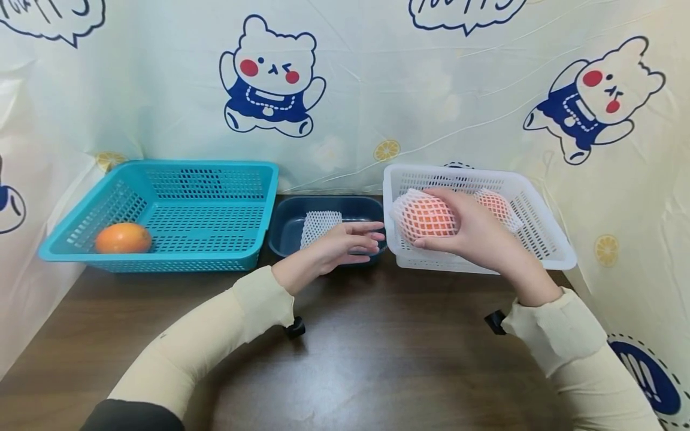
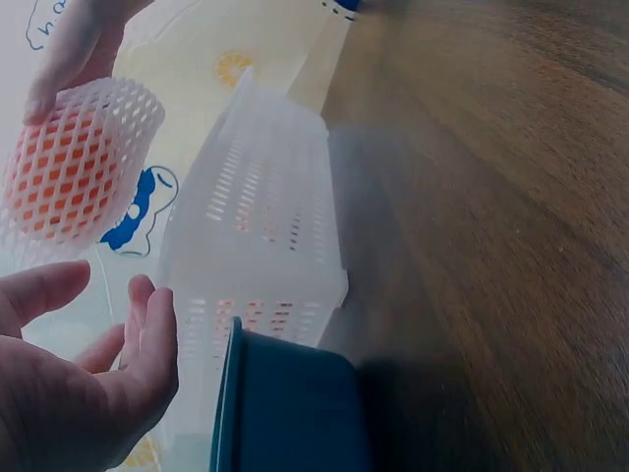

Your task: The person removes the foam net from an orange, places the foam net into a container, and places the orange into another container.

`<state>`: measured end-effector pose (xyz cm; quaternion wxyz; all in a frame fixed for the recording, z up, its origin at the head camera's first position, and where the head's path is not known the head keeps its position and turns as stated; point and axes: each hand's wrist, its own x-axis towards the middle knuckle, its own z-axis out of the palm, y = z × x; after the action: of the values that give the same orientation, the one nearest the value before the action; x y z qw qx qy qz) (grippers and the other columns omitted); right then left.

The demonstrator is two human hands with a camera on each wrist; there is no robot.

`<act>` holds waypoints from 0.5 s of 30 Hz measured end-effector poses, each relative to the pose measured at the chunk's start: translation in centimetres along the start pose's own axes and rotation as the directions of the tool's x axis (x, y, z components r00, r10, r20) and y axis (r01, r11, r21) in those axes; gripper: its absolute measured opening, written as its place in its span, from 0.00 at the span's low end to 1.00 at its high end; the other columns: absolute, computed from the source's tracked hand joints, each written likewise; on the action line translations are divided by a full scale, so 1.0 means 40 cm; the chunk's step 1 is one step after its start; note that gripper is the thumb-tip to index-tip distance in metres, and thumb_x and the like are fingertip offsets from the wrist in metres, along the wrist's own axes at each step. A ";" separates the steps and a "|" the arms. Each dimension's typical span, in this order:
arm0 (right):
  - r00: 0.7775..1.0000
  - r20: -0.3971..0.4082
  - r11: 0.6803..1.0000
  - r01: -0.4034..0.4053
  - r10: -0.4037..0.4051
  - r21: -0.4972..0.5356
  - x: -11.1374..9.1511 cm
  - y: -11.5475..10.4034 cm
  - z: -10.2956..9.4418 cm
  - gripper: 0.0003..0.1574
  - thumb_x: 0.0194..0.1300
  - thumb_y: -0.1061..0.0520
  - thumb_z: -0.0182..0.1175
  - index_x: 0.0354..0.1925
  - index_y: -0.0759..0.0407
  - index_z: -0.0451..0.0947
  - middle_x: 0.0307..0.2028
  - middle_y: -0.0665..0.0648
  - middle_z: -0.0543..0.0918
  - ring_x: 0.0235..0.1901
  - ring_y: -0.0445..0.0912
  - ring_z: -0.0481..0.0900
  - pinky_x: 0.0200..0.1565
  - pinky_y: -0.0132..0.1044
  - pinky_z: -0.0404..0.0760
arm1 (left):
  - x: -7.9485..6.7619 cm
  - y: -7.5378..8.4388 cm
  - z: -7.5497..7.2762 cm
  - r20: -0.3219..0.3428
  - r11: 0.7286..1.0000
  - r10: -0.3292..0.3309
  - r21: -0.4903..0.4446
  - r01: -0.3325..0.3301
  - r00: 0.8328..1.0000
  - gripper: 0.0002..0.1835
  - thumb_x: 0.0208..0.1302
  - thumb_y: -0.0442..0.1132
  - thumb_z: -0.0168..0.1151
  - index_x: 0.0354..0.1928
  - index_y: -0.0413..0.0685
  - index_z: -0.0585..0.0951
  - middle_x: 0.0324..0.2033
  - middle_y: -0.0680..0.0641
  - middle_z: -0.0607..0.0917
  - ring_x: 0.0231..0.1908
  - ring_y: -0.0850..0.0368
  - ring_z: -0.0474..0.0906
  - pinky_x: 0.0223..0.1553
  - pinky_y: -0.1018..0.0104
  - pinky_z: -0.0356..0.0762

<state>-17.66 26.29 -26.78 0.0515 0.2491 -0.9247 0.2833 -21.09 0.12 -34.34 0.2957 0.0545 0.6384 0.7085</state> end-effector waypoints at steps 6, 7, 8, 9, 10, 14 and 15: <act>0.999 0.042 0.999 0.002 -0.004 0.045 -0.001 -0.038 0.021 0.54 0.56 0.51 0.79 0.74 0.58 0.65 0.64 0.65 0.75 0.53 0.58 0.75 0.50 0.55 0.74 | -0.019 -0.001 -0.027 0.077 0.998 0.021 0.052 -0.025 0.997 0.26 0.76 0.31 0.56 0.74 0.43 0.70 0.66 0.37 0.77 0.62 0.43 0.76 0.65 0.49 0.72; 0.999 0.050 0.999 -0.001 -0.002 0.054 -0.001 -0.043 0.025 0.53 0.56 0.51 0.79 0.74 0.57 0.65 0.64 0.64 0.74 0.53 0.58 0.75 0.51 0.55 0.74 | -0.023 -0.002 -0.031 0.084 0.997 0.023 0.067 -0.029 0.996 0.26 0.76 0.32 0.56 0.74 0.43 0.70 0.66 0.37 0.77 0.62 0.43 0.76 0.64 0.49 0.72; 0.998 0.057 0.998 -0.001 -0.002 0.057 -0.001 -0.047 0.030 0.53 0.56 0.50 0.79 0.74 0.56 0.66 0.65 0.64 0.74 0.53 0.58 0.75 0.50 0.56 0.74 | -0.028 -0.003 -0.035 0.090 0.996 0.023 0.079 -0.030 0.996 0.26 0.76 0.32 0.57 0.74 0.43 0.70 0.66 0.37 0.77 0.63 0.43 0.76 0.64 0.49 0.72; 0.998 0.065 0.998 -0.001 -0.004 0.065 0.000 -0.052 0.034 0.53 0.56 0.49 0.79 0.74 0.55 0.66 0.65 0.63 0.74 0.53 0.57 0.75 0.50 0.55 0.74 | -0.032 -0.004 -0.039 0.093 0.995 0.022 0.091 -0.030 0.995 0.26 0.75 0.32 0.57 0.74 0.44 0.70 0.65 0.38 0.78 0.63 0.43 0.76 0.64 0.48 0.73; 0.997 0.071 0.997 -0.001 -0.005 0.079 0.000 -0.057 0.038 0.52 0.56 0.49 0.79 0.73 0.54 0.66 0.65 0.62 0.74 0.53 0.56 0.75 0.50 0.55 0.75 | -0.037 -0.005 -0.044 0.094 0.994 0.019 0.103 -0.029 0.995 0.26 0.75 0.32 0.57 0.73 0.44 0.71 0.65 0.38 0.78 0.62 0.44 0.77 0.64 0.49 0.73; 0.994 0.103 0.987 0.008 -0.024 0.160 0.003 -0.064 0.065 0.51 0.58 0.51 0.78 0.74 0.53 0.66 0.64 0.60 0.74 0.54 0.54 0.75 0.51 0.54 0.76 | -0.057 -0.011 -0.066 0.098 0.990 0.008 0.139 -0.021 0.995 0.27 0.75 0.32 0.57 0.73 0.45 0.70 0.66 0.39 0.77 0.61 0.45 0.77 0.63 0.48 0.73; 0.993 0.112 0.983 0.008 -0.029 0.183 0.003 -0.065 0.073 0.50 0.58 0.52 0.78 0.74 0.53 0.66 0.64 0.59 0.74 0.54 0.54 0.75 0.51 0.54 0.76 | -0.062 -0.014 -0.073 0.097 0.989 0.007 0.145 -0.021 0.995 0.27 0.75 0.32 0.57 0.73 0.44 0.70 0.66 0.39 0.77 0.61 0.45 0.77 0.63 0.47 0.73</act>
<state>-16.36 22.78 -27.87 -0.0220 0.2770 -0.8940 0.3514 -20.19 -3.65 -34.62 0.3164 0.1147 0.6731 0.6585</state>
